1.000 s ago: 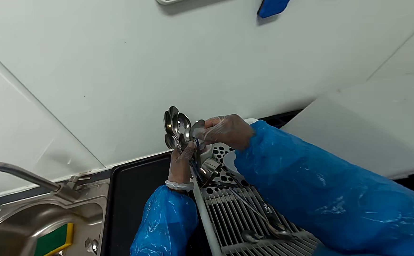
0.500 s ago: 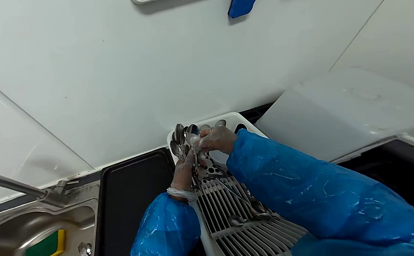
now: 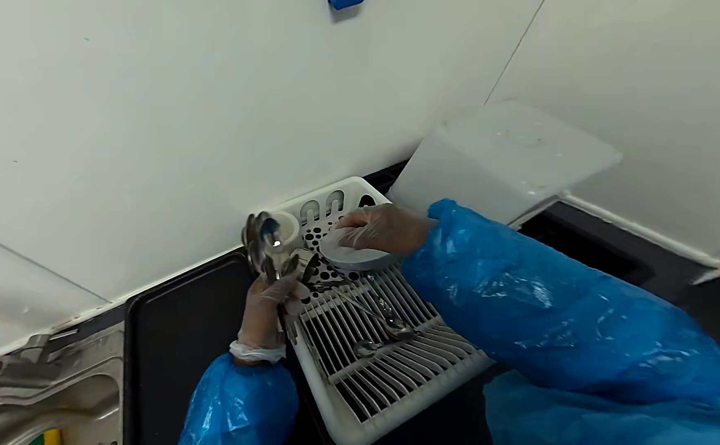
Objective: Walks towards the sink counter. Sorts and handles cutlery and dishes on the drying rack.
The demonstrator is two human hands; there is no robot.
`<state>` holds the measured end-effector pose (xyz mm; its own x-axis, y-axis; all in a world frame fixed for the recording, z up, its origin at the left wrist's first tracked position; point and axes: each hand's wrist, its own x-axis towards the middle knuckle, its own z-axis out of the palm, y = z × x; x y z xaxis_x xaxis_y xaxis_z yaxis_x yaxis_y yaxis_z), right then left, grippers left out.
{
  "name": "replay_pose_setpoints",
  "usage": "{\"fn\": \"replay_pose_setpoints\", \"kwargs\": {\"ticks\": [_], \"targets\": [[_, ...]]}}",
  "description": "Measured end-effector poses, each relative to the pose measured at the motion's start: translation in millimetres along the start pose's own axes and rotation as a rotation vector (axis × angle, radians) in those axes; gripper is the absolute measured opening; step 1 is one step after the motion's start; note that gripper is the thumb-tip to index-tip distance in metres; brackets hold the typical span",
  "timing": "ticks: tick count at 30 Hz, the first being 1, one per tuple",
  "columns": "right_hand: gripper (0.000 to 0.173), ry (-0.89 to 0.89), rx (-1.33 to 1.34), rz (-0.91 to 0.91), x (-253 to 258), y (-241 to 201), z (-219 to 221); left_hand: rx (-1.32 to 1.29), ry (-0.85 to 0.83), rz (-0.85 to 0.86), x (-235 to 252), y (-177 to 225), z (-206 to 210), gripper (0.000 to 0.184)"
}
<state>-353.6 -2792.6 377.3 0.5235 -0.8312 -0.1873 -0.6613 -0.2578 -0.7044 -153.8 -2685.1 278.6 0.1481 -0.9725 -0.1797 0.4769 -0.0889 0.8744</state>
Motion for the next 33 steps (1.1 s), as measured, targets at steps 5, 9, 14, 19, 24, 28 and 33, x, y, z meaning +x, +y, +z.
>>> {"fn": "replay_pose_setpoints", "kwargs": {"ticks": [5,9,14,19,24,28,33], "targets": [[0.056,-0.388,-0.649,0.416,-20,48,40,-0.08,0.091,0.005,-10,6,-3,0.021],[0.066,-0.63,-0.8,0.709,-20,69,76,-0.05,0.104,-0.019,-14,4,2,0.027],[0.055,-0.692,-0.799,0.645,-19,68,70,-0.014,0.085,-0.033,-18,-1,9,0.023],[0.04,-0.352,-0.71,0.443,-33,63,39,0.047,0.034,-0.055,-14,-8,13,0.028],[0.023,-0.002,-0.613,0.108,-79,16,31,0.186,-0.008,-0.091,-14,-13,26,0.01],[0.017,0.355,-0.501,-0.228,-80,9,45,0.125,0.0,-0.126,-17,-27,40,0.014],[0.013,0.463,-0.47,-0.271,-60,13,62,-0.007,-0.147,-0.258,-26,-22,33,0.029]]}}
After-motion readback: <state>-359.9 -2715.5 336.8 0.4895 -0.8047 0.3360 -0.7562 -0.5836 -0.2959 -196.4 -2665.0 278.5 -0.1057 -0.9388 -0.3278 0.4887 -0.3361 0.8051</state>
